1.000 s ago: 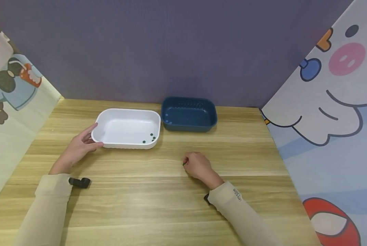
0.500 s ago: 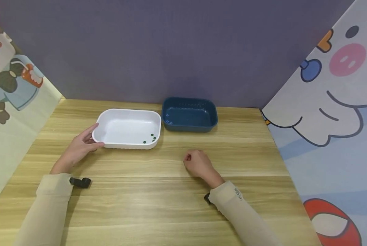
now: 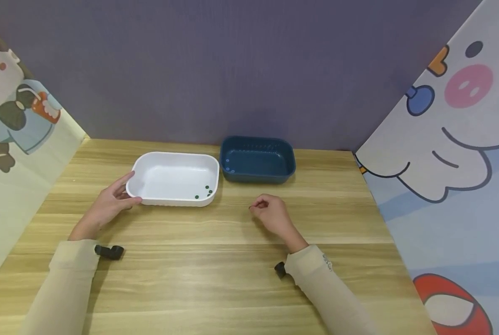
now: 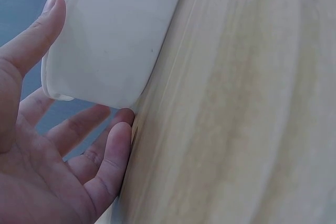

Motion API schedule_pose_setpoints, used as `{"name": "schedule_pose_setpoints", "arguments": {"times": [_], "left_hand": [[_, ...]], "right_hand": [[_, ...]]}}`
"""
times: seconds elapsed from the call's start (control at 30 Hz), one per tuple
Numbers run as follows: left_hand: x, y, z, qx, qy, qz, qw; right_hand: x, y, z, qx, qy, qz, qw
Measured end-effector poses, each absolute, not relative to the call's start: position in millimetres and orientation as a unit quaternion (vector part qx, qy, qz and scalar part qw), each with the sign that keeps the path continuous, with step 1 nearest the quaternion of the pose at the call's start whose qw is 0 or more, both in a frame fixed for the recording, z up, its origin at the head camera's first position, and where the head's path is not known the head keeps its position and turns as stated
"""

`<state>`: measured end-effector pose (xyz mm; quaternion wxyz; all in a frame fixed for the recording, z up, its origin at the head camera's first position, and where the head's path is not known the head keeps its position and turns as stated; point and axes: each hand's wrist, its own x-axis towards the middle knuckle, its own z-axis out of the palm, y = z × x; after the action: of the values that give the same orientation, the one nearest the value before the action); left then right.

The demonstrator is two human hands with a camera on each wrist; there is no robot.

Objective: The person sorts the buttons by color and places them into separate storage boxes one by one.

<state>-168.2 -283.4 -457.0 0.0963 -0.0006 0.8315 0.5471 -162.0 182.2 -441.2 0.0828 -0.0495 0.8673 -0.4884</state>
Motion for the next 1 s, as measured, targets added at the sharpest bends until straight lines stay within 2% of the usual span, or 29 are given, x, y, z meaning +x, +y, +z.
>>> {"name": "schedule_pose_setpoints", "arguments": {"times": [0.43, 1.0], "left_hand": [[-167, -286, -458, 0.003, 0.838, 0.536, 0.098], [-166, -284, -456, 0.005, 0.830, 0.550, 0.093]], "right_hand": [[-166, 180, -440, -0.036, 0.828, -0.556, 0.067], [-172, 167, -437, -0.027, 0.813, -0.577, 0.073]]}}
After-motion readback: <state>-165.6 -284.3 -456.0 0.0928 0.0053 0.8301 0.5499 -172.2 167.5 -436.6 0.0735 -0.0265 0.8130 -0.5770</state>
